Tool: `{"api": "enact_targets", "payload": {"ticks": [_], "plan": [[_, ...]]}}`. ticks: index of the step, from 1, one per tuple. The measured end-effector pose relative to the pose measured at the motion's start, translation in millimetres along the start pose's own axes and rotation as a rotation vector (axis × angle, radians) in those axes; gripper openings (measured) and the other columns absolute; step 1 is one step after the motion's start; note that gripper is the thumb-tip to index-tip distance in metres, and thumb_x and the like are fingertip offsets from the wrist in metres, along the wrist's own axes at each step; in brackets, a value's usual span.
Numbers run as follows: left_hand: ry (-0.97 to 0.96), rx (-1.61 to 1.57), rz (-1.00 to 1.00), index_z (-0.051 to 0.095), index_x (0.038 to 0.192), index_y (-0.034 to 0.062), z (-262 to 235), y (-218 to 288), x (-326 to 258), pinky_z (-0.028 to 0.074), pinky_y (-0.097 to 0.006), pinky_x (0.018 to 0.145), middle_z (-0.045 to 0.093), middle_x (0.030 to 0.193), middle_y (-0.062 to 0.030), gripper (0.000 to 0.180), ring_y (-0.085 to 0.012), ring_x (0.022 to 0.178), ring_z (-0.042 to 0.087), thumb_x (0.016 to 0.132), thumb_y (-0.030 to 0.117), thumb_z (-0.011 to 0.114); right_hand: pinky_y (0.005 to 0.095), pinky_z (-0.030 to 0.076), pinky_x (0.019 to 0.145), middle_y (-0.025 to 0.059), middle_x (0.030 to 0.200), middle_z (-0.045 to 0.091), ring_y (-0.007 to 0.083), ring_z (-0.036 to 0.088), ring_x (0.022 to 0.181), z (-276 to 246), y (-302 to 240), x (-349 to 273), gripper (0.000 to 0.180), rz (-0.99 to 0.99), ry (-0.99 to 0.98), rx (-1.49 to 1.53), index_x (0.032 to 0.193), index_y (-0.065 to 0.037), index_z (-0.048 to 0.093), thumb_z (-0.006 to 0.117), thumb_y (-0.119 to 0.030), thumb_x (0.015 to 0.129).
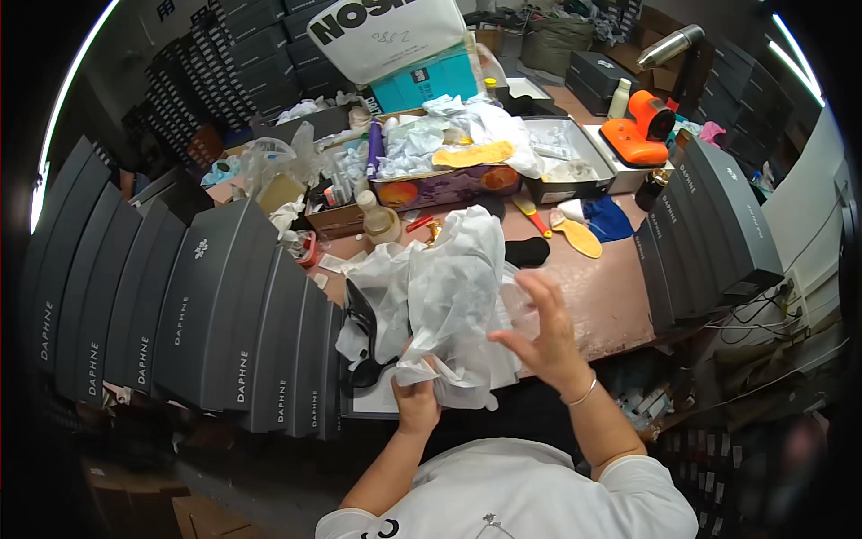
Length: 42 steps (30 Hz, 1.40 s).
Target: Packing black high-heeled shoes into branded boxes with protective tissue paper.
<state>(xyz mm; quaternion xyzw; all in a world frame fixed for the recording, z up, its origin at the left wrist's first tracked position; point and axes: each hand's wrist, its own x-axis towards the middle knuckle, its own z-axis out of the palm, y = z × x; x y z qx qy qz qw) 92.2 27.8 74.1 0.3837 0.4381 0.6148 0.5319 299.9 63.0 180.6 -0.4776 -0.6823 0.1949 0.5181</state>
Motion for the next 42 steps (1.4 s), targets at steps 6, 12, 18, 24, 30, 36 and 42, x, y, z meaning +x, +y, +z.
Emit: {"api": "enact_targets", "payload": {"ticks": [6,12,18,24,30,36,42], "plan": [[-0.003,-0.471,-0.304,0.045,0.131,0.0039,-17,18,9,0.050,-0.037,0.089,0.056,0.121,-0.0114,0.060,-0.0229,0.106,0.058,0.095,0.053,0.047,0.0649,0.008,0.111,0.0039,0.128,0.056,0.0331,0.034,0.135,66,7,-4,0.018,-0.546,-0.288,-0.196,0.089,-0.014,0.065,0.068,-0.014,0.071],[-0.137,-0.508,-0.429,0.041,0.134,-0.0025,-81,10,25,0.046,-0.041,0.096,0.055,0.126,-0.0170,0.073,-0.0288,0.114,0.056,0.095,0.059,0.038,0.0423,0.034,0.106,0.0140,0.123,0.056,0.0304,0.046,0.125,52,-25,-57,0.042,-0.116,-0.568,0.241,0.118,-0.007,0.056,0.071,-0.020,0.081],[-0.211,-0.250,-0.478,0.048,0.128,-0.0044,-92,49,33,0.048,-0.039,0.094,0.059,0.121,-0.0186,0.060,-0.0269,0.110,0.059,0.099,0.048,0.037,0.0417,0.049,0.060,0.0120,0.086,0.062,0.0323,0.065,0.073,14,-8,21,0.048,-0.341,-0.855,-0.375,0.109,-0.005,0.051,0.075,-0.030,0.076],[0.167,-0.587,-0.027,0.055,0.113,0.0071,-92,64,60,0.045,-0.038,0.097,0.059,0.106,-0.0054,0.038,-0.0193,0.104,0.056,0.101,0.037,0.036,0.0380,0.051,0.064,0.0158,0.082,0.064,0.0307,0.065,0.072,1,53,-20,0.048,-0.030,-0.678,-0.049,0.115,-0.001,0.051,0.067,-0.036,0.085],[-0.064,-1.091,-0.066,0.057,0.103,0.0067,10,121,90,0.047,-0.026,0.086,0.059,0.090,-0.0035,0.024,-0.0145,0.080,0.054,0.098,0.030,0.053,0.0341,0.058,0.078,0.0065,0.121,0.055,0.0158,0.061,0.102,27,82,-66,0.037,0.844,-0.430,1.201,0.131,-0.006,0.045,0.052,-0.022,0.098],[-0.153,-0.675,0.356,0.055,0.102,0.0038,54,186,89,0.043,-0.033,0.098,0.057,0.090,-0.0050,0.031,-0.0153,0.081,0.054,0.101,0.032,0.044,0.0249,0.054,0.060,0.0082,0.090,0.065,0.0121,0.064,0.068,25,88,-70,0.040,0.690,-0.551,0.982,0.131,-0.001,0.044,0.048,-0.026,0.100],[0.091,-0.294,0.435,0.052,0.113,0.0034,44,152,75,0.040,-0.044,0.104,0.059,0.112,-0.0109,0.043,-0.0232,0.110,0.055,0.102,0.040,0.034,0.0231,0.046,0.047,0.0057,0.070,0.061,0.0105,0.055,0.050,7,99,-33,0.035,0.549,0.007,0.434,0.102,0.002,0.059,0.050,-0.032,0.099]]}}
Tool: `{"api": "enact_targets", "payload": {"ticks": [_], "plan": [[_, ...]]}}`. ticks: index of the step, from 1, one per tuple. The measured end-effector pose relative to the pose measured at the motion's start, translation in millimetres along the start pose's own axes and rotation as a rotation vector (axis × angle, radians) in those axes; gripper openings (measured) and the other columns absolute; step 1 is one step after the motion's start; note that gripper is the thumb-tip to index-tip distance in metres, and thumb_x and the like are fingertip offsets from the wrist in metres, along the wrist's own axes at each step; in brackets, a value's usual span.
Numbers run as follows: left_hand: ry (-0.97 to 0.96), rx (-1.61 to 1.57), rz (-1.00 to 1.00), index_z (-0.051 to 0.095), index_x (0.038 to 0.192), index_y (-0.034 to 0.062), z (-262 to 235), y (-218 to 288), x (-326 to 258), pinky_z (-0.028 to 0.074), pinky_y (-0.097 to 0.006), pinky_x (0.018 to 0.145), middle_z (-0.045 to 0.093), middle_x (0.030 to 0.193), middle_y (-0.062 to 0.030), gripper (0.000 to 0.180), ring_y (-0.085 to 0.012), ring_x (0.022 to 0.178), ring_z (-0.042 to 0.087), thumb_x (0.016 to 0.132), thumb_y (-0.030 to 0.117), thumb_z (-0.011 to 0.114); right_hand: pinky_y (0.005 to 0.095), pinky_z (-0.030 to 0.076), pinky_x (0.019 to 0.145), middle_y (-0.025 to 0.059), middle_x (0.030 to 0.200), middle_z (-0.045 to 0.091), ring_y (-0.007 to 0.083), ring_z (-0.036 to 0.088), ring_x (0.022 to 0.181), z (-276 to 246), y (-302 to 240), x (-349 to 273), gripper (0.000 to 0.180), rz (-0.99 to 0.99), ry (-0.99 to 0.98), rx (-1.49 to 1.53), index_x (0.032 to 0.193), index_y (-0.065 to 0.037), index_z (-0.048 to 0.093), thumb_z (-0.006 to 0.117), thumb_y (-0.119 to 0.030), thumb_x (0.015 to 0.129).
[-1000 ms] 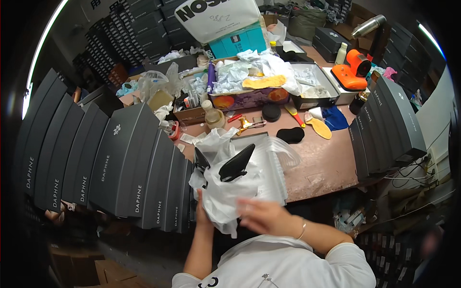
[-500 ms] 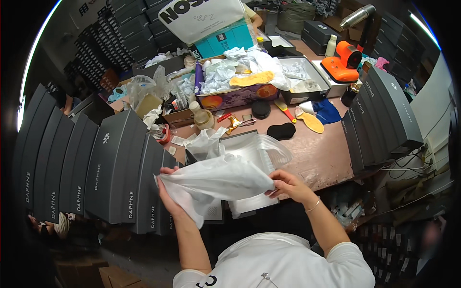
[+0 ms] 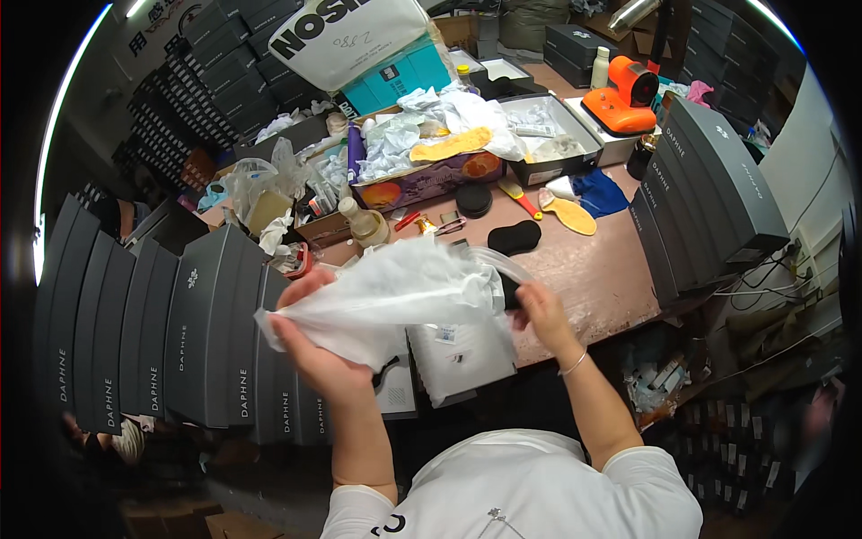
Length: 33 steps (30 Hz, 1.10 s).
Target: Packing black high-heeled shoes into branded boxes with protective tissue paper.
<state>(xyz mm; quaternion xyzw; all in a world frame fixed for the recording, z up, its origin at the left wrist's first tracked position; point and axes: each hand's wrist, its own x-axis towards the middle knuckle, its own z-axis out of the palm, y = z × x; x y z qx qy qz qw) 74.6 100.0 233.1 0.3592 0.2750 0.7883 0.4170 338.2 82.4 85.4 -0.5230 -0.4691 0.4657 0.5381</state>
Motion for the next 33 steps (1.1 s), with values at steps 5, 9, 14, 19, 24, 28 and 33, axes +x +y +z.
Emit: {"api": "enact_targets", "payload": {"ticks": [5,9,14,19,24,28,33], "plan": [[0.192,0.214,0.369,0.053,0.111,0.0057,-23,12,12,0.040,-0.049,0.103,0.059,0.114,-0.0109,0.041,-0.0270,0.115,0.053,0.101,0.041,0.034,0.0200,0.042,0.043,0.0041,0.067,0.056,0.0075,0.051,0.048,-82,8,20,0.049,0.051,0.282,0.261,0.092,-0.002,0.059,0.045,-0.048,0.098],[-0.781,1.024,0.347,0.059,0.089,0.0028,-17,-72,-34,0.033,-0.053,0.104,0.063,0.095,-0.0138,0.029,-0.0307,0.106,0.058,0.093,0.032,0.054,0.0189,0.038,0.043,0.0022,0.066,0.054,0.0058,0.048,0.047,-88,2,19,0.050,-0.025,0.358,0.191,0.090,-0.002,0.059,0.044,-0.049,0.098],[-0.668,0.304,-0.752,0.042,0.136,0.0022,-73,-137,-28,0.030,-0.042,0.109,0.056,0.125,-0.0143,0.069,-0.0270,0.121,0.051,0.093,0.056,0.046,0.0205,0.036,0.045,0.0003,0.061,0.051,0.0058,0.046,0.048,-101,-35,-8,0.041,-0.073,0.153,-0.052,0.085,-0.003,0.058,0.044,-0.038,0.101],[-0.803,0.167,-1.085,0.027,0.146,0.0060,-59,-86,-13,0.047,-0.037,0.094,0.048,0.132,-0.0147,0.076,-0.0252,0.115,0.055,0.094,0.059,0.042,0.0236,0.038,0.047,0.0012,0.058,0.050,0.0084,0.048,0.049,-46,-83,10,0.029,0.015,-0.488,-0.336,0.087,-0.002,0.060,0.047,-0.025,0.099],[-0.385,-0.318,-1.424,0.045,0.133,0.0046,-88,-94,-81,0.059,-0.037,0.063,0.060,0.118,-0.0183,0.074,-0.0310,0.086,0.067,0.094,0.065,0.027,0.0324,0.049,0.063,0.0120,0.080,0.061,0.0217,0.061,0.068,39,-61,28,0.024,-0.277,-0.358,-0.389,0.103,-0.001,0.060,0.063,-0.020,0.090],[0.012,-0.402,-1.166,0.046,0.131,0.0029,-94,-75,-85,0.055,-0.044,0.082,0.059,0.119,-0.0173,0.077,-0.0295,0.101,0.062,0.094,0.066,0.021,0.0351,0.048,0.074,0.0100,0.106,0.060,0.0277,0.059,0.088,84,-65,-19,0.036,-0.661,-0.376,-0.554,0.110,-0.007,0.060,0.073,-0.015,0.078],[0.233,-0.189,-0.919,0.051,0.123,0.0041,-81,-70,-102,0.042,-0.033,0.095,0.058,0.115,-0.0100,0.067,-0.0214,0.105,0.058,0.097,0.061,0.025,0.0379,0.042,0.077,0.0091,0.104,0.062,0.0285,0.059,0.093,125,-37,-34,0.050,-0.726,-0.435,-0.910,0.118,-0.007,0.050,0.072,-0.026,0.077]]}}
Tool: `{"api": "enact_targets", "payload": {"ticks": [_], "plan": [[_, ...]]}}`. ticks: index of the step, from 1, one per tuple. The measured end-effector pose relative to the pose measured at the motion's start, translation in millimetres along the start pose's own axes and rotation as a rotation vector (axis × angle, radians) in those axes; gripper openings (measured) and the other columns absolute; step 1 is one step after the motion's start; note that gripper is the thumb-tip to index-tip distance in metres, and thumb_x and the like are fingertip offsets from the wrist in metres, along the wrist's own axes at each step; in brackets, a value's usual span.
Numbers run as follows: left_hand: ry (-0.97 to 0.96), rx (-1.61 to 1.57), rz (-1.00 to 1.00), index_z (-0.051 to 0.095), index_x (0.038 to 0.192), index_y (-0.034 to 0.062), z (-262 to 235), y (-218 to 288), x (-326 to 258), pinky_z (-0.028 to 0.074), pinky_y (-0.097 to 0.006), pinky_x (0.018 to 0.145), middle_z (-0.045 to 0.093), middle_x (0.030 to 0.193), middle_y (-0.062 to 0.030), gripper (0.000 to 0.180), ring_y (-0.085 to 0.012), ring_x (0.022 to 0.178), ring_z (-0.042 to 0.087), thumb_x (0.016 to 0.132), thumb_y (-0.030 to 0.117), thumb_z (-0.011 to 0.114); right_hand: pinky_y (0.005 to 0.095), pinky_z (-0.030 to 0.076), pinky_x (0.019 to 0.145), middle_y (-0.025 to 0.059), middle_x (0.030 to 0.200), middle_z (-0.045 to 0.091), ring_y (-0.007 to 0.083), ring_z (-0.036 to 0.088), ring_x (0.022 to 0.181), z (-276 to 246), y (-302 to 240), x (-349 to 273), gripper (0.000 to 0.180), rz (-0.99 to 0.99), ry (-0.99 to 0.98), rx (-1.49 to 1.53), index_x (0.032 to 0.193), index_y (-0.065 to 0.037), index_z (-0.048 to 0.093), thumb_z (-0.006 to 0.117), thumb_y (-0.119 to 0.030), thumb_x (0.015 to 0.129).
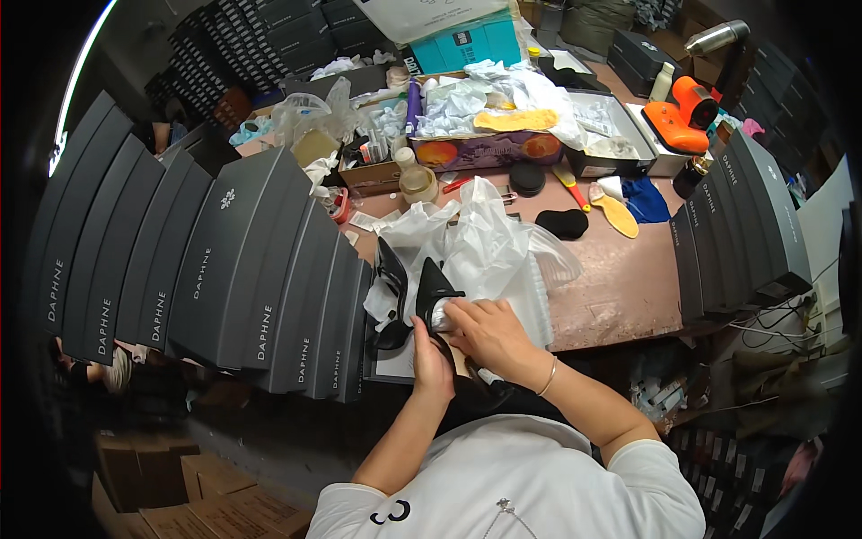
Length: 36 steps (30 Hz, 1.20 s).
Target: Packing black high-heeled shoes into branded boxes with protective tissue paper.
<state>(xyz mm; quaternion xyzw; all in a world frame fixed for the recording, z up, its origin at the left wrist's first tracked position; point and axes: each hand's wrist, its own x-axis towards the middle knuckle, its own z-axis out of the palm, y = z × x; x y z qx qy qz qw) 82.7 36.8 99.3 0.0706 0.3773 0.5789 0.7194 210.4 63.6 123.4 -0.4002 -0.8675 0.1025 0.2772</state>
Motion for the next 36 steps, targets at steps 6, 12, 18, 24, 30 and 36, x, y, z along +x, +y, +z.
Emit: {"api": "enact_targets", "payload": {"ticks": [6,12,18,24,30,36], "plan": [[0.088,0.042,0.060,0.050,0.124,0.0056,3,-5,-10,0.042,-0.033,0.095,0.057,0.115,-0.0076,0.064,-0.0203,0.107,0.056,0.097,0.061,0.031,0.0406,0.048,0.071,0.0173,0.097,0.064,0.0336,0.063,0.083,-13,-2,14,0.067,0.183,-0.095,0.386,0.123,-0.004,0.043,0.076,-0.035,0.074],[0.005,0.109,0.050,0.049,0.127,0.0049,-7,-5,-7,0.042,-0.035,0.097,0.055,0.125,-0.0077,0.065,-0.0208,0.115,0.053,0.096,0.060,0.034,0.0376,0.051,0.070,0.0179,0.103,0.064,0.0333,0.065,0.081,-16,-3,-6,0.069,0.220,-0.108,0.425,0.124,-0.005,0.043,0.077,-0.036,0.073],[0.064,0.130,0.149,0.050,0.126,0.0048,-3,2,-4,0.043,-0.035,0.096,0.057,0.117,-0.0090,0.065,-0.0216,0.112,0.054,0.096,0.061,0.033,0.0328,0.050,0.064,0.0141,0.097,0.065,0.0250,0.063,0.070,-10,11,2,0.050,0.167,-0.121,0.575,0.114,-0.003,0.055,0.077,-0.026,0.075],[-0.024,-0.059,-0.002,0.051,0.121,-0.0012,-23,39,17,0.054,-0.046,0.086,0.059,0.110,-0.0149,0.078,-0.0310,0.104,0.060,0.094,0.066,0.022,0.0355,0.050,0.059,0.0124,0.089,0.061,0.0261,0.062,0.068,24,87,0,0.031,0.230,0.098,0.113,0.098,-0.004,0.060,0.074,-0.016,0.074],[-0.077,-0.025,0.021,0.049,0.125,0.0020,-35,32,17,0.054,-0.048,0.082,0.058,0.116,-0.0154,0.073,-0.0317,0.102,0.060,0.096,0.064,0.023,0.0407,0.052,0.064,0.0133,0.089,0.060,0.0311,0.065,0.075,59,94,9,0.020,0.151,-0.213,-0.053,0.089,-0.006,0.060,0.068,-0.019,0.076],[0.024,0.103,0.132,0.044,0.133,0.0056,-7,3,-10,0.032,-0.034,0.106,0.047,0.134,-0.0089,0.063,-0.0189,0.126,0.042,0.099,0.056,0.030,0.0349,0.049,0.054,0.0049,0.076,0.058,0.0229,0.063,0.063,23,14,23,0.019,-0.195,-0.001,0.084,0.083,-0.008,0.056,0.068,-0.023,0.078]]}}
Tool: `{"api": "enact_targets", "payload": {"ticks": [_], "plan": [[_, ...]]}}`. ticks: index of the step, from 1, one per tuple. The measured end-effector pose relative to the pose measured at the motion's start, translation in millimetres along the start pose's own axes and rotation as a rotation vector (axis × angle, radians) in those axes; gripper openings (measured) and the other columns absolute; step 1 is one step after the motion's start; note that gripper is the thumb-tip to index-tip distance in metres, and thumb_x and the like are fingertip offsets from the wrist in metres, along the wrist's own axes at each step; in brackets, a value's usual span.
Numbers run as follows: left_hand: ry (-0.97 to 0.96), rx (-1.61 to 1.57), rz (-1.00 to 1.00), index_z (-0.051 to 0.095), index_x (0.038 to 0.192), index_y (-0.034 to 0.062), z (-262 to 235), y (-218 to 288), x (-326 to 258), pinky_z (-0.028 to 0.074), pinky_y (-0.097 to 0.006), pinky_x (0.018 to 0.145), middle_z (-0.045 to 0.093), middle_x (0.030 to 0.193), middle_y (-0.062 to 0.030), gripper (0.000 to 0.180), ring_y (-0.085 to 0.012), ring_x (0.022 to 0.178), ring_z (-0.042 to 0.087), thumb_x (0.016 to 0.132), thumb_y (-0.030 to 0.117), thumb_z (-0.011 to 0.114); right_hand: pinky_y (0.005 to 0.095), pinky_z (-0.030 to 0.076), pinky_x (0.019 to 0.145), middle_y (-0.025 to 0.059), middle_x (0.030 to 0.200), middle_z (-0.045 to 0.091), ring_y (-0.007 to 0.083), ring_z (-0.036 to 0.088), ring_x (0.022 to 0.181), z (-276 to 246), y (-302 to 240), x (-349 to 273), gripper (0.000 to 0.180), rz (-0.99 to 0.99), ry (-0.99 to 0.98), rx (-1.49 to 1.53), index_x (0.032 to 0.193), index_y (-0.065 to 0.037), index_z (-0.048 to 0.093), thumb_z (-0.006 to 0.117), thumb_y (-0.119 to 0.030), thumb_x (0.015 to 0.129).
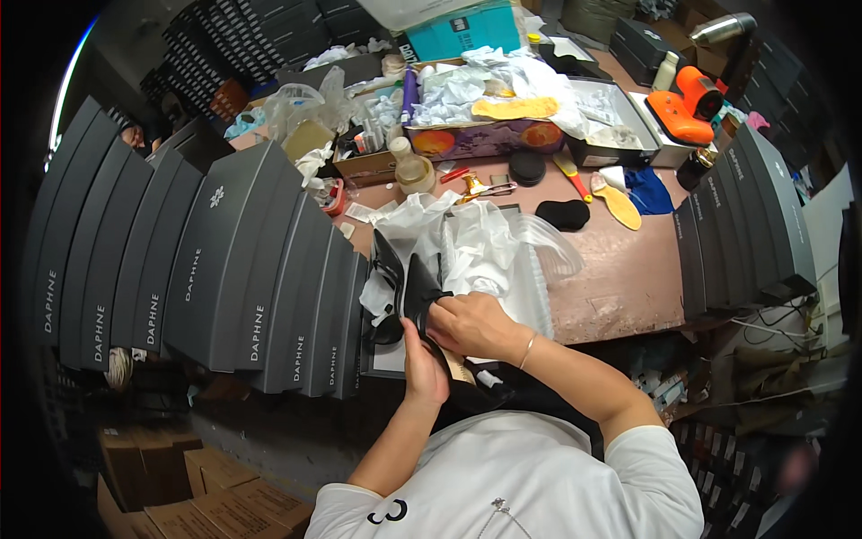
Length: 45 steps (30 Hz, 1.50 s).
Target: Packing black high-heeled shoes into branded boxes with protective tissue paper.
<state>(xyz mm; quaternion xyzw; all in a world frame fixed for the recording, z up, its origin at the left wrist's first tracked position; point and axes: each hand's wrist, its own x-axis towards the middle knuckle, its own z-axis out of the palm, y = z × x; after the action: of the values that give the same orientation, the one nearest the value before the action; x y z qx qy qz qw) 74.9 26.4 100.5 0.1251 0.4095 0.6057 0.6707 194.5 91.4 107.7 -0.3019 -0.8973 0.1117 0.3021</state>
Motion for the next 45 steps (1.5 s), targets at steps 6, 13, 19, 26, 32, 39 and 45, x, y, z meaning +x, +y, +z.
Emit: {"api": "enact_targets", "payload": {"ticks": [6,13,19,26,32,39,45], "plan": [[0.028,0.011,-0.087,0.039,0.136,0.0053,-2,-8,-12,0.031,-0.036,0.107,0.041,0.141,-0.0089,0.065,-0.0210,0.130,0.039,0.099,0.057,0.029,0.0329,0.049,0.055,0.0052,0.073,0.055,0.0218,0.062,0.063,22,-1,-14,0.014,-0.015,-0.042,-0.046,0.081,-0.007,0.053,0.062,-0.018,0.079],[-0.041,0.062,-0.180,0.040,0.136,0.0053,-10,-9,-11,0.034,-0.039,0.107,0.045,0.137,-0.0102,0.066,-0.0228,0.128,0.043,0.098,0.058,0.028,0.0334,0.049,0.067,0.0041,0.087,0.058,0.0221,0.065,0.076,1,4,-23,0.072,-0.066,-0.371,-0.200,0.102,-0.006,0.052,0.087,-0.028,0.042],[-0.068,0.007,-0.219,0.041,0.134,0.0032,-27,-16,2,0.036,-0.037,0.104,0.047,0.135,-0.0107,0.066,-0.0221,0.125,0.045,0.098,0.057,0.028,0.0323,0.049,0.063,0.0055,0.085,0.059,0.0213,0.066,0.074,2,5,-24,0.060,-0.060,-0.344,-0.125,0.097,-0.005,0.053,0.084,-0.026,0.050],[-0.024,-0.020,-0.242,0.046,0.128,0.0035,-24,-13,4,0.043,-0.038,0.097,0.053,0.127,-0.0116,0.061,-0.0221,0.115,0.053,0.099,0.055,0.032,0.0334,0.050,0.061,0.0050,0.078,0.056,0.0218,0.065,0.071,12,20,-29,0.046,-0.097,-0.231,-0.096,0.086,-0.006,0.054,0.081,-0.026,0.054],[0.026,0.092,-0.093,0.049,0.123,0.0030,-29,-6,19,0.049,-0.037,0.089,0.060,0.115,-0.0103,0.057,-0.0208,0.101,0.060,0.099,0.053,0.036,0.0350,0.049,0.059,0.0066,0.073,0.054,0.0235,0.060,0.065,-18,3,-38,0.016,-0.068,-0.050,0.016,0.081,-0.008,0.053,0.065,-0.015,0.074],[-0.119,0.008,-0.233,0.049,0.125,0.0028,-12,-10,12,0.048,-0.035,0.092,0.059,0.120,-0.0107,0.063,-0.0210,0.107,0.059,0.098,0.057,0.030,0.0314,0.046,0.065,0.0034,0.086,0.055,0.0191,0.060,0.078,-17,7,-30,0.050,0.020,-0.165,-0.199,0.108,-0.003,0.059,0.075,-0.021,0.064],[0.044,0.100,-0.121,0.046,0.130,0.0027,-21,-23,12,0.040,-0.033,0.101,0.053,0.128,-0.0090,0.061,-0.0193,0.118,0.050,0.099,0.054,0.032,0.0323,0.045,0.064,0.0037,0.075,0.054,0.0210,0.060,0.071,-2,15,-34,0.025,-0.104,-0.219,-0.129,0.081,-0.008,0.055,0.071,-0.019,0.066]]}}
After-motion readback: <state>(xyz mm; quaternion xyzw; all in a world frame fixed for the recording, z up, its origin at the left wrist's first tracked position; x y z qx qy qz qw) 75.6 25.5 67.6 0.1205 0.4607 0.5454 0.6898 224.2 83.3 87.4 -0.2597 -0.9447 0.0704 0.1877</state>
